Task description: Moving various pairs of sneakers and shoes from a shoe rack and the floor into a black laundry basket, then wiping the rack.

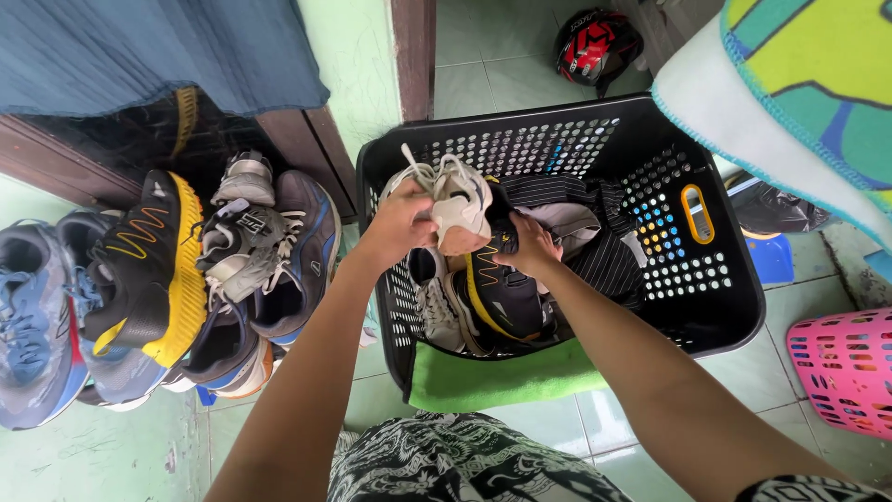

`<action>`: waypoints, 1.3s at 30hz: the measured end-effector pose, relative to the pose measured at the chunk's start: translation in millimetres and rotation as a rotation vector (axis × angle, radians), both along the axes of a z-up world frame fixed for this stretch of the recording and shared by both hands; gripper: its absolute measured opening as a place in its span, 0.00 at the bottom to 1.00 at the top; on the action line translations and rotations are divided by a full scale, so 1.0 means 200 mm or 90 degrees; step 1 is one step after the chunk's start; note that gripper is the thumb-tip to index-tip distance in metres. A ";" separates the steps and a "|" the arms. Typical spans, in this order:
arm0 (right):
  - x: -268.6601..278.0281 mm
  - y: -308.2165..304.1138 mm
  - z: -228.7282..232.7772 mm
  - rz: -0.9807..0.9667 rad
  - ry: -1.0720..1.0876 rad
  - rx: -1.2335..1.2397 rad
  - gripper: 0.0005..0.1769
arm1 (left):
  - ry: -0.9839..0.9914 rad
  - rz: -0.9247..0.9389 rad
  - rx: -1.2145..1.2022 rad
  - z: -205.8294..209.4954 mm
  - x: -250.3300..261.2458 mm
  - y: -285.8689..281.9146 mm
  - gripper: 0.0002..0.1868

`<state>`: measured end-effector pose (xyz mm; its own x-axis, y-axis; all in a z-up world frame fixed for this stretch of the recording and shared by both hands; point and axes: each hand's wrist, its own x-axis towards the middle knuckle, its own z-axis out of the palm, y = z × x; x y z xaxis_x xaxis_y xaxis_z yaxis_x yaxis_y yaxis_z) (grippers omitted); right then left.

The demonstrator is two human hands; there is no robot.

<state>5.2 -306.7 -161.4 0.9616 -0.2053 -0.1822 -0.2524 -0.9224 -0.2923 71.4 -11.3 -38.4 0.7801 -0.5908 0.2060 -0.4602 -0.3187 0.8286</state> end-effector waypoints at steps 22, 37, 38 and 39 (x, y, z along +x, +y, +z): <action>-0.13 -0.51 0.15 -0.228 -0.002 -0.206 0.38 | 0.009 0.045 0.063 -0.12 0.00 -0.09 0.12; -0.01 -0.58 -0.25 -0.228 0.017 0.009 0.57 | -0.041 0.056 0.226 -0.28 -0.07 -0.18 0.13; -0.06 -0.44 -0.14 -0.263 0.116 0.143 0.62 | -0.031 0.060 0.228 -0.29 -0.08 -0.18 0.13; -0.12 -0.29 -0.02 -0.294 0.214 0.278 0.67 | -0.021 0.064 0.229 -0.29 -0.09 -0.17 0.13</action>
<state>-18.8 -365.4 -166.0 0.6714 -0.4185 -0.6116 -0.7299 -0.5167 -0.4476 54.2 -45.6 -96.4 0.8340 -0.5512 0.0255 -0.4369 -0.6314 0.6407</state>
